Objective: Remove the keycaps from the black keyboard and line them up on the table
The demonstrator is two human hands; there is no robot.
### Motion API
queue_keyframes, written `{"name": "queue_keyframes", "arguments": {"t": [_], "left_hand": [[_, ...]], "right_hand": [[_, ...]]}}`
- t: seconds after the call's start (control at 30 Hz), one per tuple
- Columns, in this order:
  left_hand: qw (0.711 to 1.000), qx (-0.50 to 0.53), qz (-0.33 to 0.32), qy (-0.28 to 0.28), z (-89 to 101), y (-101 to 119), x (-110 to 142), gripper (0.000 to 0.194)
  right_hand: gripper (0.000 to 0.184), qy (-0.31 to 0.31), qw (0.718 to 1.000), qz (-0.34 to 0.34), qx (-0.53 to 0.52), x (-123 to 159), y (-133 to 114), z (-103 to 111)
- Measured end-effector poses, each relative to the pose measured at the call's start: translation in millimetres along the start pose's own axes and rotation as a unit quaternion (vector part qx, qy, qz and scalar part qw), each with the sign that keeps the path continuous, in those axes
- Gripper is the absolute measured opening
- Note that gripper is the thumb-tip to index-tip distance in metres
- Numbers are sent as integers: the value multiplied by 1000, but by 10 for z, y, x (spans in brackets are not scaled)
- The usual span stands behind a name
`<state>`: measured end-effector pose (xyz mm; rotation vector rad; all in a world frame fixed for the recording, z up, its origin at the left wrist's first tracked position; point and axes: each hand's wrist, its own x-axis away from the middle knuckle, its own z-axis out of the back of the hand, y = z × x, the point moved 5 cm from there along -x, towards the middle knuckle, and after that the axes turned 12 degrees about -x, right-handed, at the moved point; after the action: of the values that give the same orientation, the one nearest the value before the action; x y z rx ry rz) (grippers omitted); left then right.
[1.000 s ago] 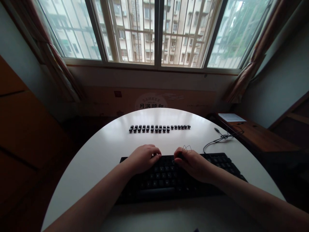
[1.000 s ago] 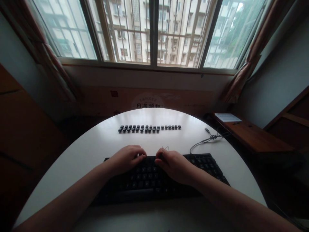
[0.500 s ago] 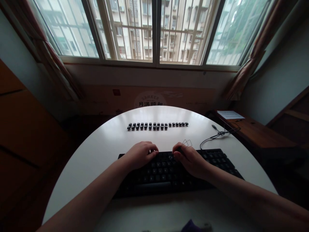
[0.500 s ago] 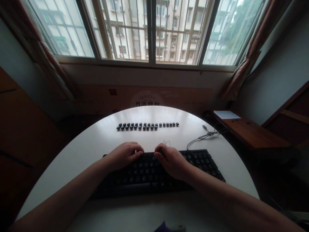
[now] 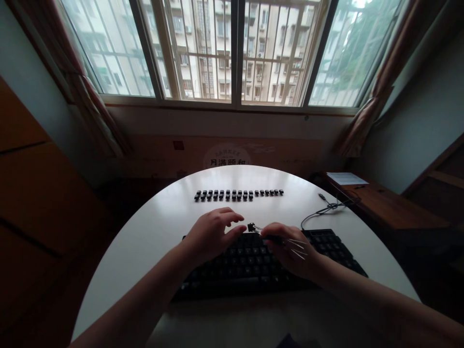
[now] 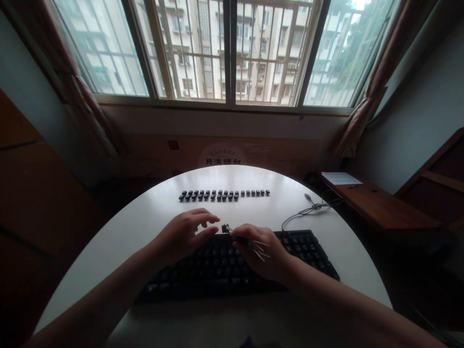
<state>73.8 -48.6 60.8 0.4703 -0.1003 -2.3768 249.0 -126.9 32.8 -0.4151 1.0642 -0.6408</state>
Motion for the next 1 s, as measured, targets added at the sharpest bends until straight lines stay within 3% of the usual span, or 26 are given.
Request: {"name": "queue_keyframes", "arguments": {"t": [0.17, 0.33, 0.43, 0.73, 1.0], "left_hand": [[990, 144, -7, -9, -29, 67, -4, 21], [975, 212, 41, -43, -138, 56, -29, 21], [971, 224, 48, -70, -175, 89, -30, 21], [974, 213, 61, -40, -148, 55, -29, 27], [975, 205, 59, -59, -172, 101, -40, 26]], "right_hand": [[26, -27, 996, 71, 43, 20, -50, -47], [27, -34, 988, 109, 99, 22, -95, -58], [23, -43, 981, 125, 142, 8, -133, -70], [22, -57, 979, 109, 161, 3, -123, -78], [13, -56, 980, 83, 171, 28, -67, -106]]}}
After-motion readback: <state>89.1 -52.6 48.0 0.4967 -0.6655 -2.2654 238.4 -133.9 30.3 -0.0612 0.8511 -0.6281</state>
